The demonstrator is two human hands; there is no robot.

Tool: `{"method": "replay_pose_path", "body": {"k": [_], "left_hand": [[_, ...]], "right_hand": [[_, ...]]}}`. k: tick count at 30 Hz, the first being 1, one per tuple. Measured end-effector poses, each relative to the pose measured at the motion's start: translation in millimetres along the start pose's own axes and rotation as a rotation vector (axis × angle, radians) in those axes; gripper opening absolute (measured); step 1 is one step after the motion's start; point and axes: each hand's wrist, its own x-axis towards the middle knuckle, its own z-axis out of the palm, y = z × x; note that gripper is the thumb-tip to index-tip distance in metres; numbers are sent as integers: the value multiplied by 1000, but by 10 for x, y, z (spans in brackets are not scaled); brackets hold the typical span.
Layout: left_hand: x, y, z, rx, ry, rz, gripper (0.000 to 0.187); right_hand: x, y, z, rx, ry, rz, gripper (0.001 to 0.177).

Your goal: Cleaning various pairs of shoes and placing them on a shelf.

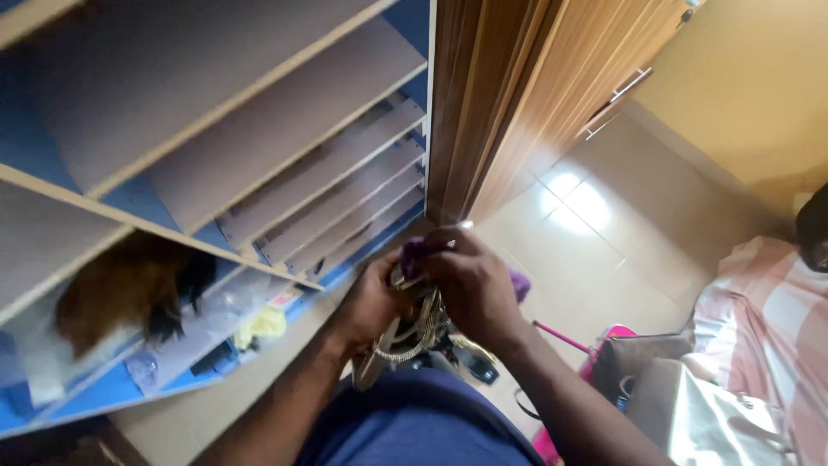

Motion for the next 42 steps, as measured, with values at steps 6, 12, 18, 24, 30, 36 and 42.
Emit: {"method": "replay_pose_path", "body": {"k": [6,12,18,24,30,36,42], "left_hand": [[-190,105,-297,-221,-65,5,78],[-332,173,-501,-201,-106,19,65],[-351,35,-705,-189,-117,106,73],[-631,247,-753,-109,-43,178,75],[-775,314,-784,1,-3,422,78],[-907,373,-786,530,129,655,88],[-895,161,-911,578,203,761,70]], "right_hand": [[59,-53,252,-53,-4,70,16],[21,-510,391,73,15,-132,17],[-84,-817,688,-196,249,145,11],[-184,-1082,852,-109,261,104,14],[-226,-1340,1021,-167,415,-32,19],[-5,-1442,1003,-114,602,64,19],[-272,-1618,1232,-193,295,125,14]]}}
